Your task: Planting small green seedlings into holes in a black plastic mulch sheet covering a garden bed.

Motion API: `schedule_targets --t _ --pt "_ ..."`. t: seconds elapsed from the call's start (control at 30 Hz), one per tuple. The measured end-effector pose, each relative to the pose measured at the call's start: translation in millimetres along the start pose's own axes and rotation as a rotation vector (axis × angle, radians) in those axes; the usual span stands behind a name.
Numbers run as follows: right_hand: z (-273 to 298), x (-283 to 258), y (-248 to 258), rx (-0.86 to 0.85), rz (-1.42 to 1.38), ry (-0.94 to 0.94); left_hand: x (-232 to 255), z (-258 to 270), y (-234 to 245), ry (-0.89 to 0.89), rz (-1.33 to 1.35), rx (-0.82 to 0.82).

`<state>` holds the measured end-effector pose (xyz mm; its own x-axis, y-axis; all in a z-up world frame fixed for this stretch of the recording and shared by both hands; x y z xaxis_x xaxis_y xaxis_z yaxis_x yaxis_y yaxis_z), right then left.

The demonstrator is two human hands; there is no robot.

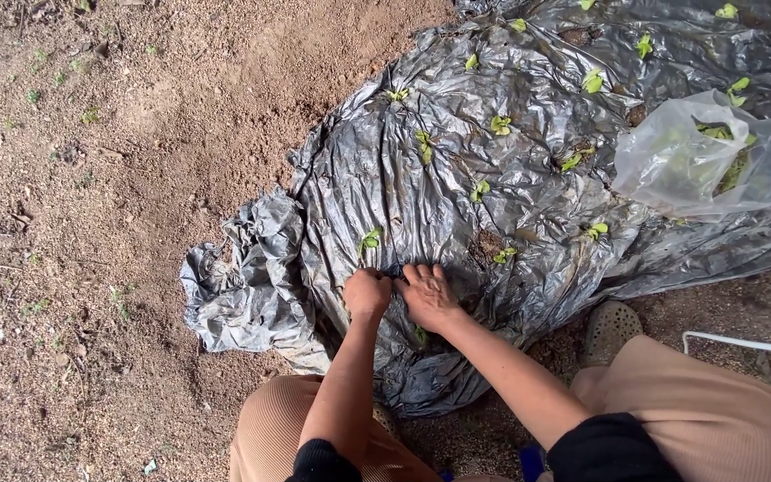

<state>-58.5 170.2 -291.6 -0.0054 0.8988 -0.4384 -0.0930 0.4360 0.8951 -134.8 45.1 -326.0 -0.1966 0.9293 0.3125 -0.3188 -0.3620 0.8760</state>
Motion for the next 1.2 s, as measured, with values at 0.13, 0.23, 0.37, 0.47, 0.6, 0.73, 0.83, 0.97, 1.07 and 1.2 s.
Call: schedule_targets --t 0.13,0.23,0.37,0.47,0.6,0.73,0.83,0.97,1.07,1.2 --pt "0 3 -15 0.044 -0.025 0.018 0 -2 -2 -0.01 -0.009 0.005" --pt "0 -3 -11 0.157 0.157 0.104 -3 -4 -7 -0.005 -0.014 0.008" --pt "-5 -3 -24 0.141 0.194 0.037 -3 -8 -14 -0.012 -0.018 0.005" --pt "-6 -6 -29 0.142 0.316 0.075 -5 -8 -16 -0.019 -0.041 0.002" --pt "-7 -3 -24 0.14 0.24 0.085 -5 -5 -9 -0.031 -0.016 0.014" --pt "-8 13 -23 0.027 0.138 -0.013 -7 -10 -14 -0.039 -0.04 0.015" --pt "-5 20 -29 -0.079 -0.019 -0.102 -8 -11 -17 -0.048 -0.058 0.014" --pt "-4 23 -48 -0.118 0.031 -0.106 -3 -9 -11 -0.044 -0.055 0.012" --pt "-3 9 -31 -0.044 0.156 -0.022 -2 -7 -8 -0.046 -0.055 0.01" --pt "-2 4 -15 -0.014 0.139 -0.016 -8 -13 -20 -0.055 -0.06 0.004"
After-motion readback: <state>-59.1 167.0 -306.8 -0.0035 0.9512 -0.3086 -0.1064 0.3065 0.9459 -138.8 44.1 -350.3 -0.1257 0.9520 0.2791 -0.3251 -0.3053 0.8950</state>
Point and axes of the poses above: each hand's wrist, its own z-axis away from the middle knuckle, its own y-axis out of the back of the hand, x = y × z, the point moved 5 cm from there along -z, towards the middle knuckle, and after that the axes turned 15 degrees about x, right-handed, at the moved point
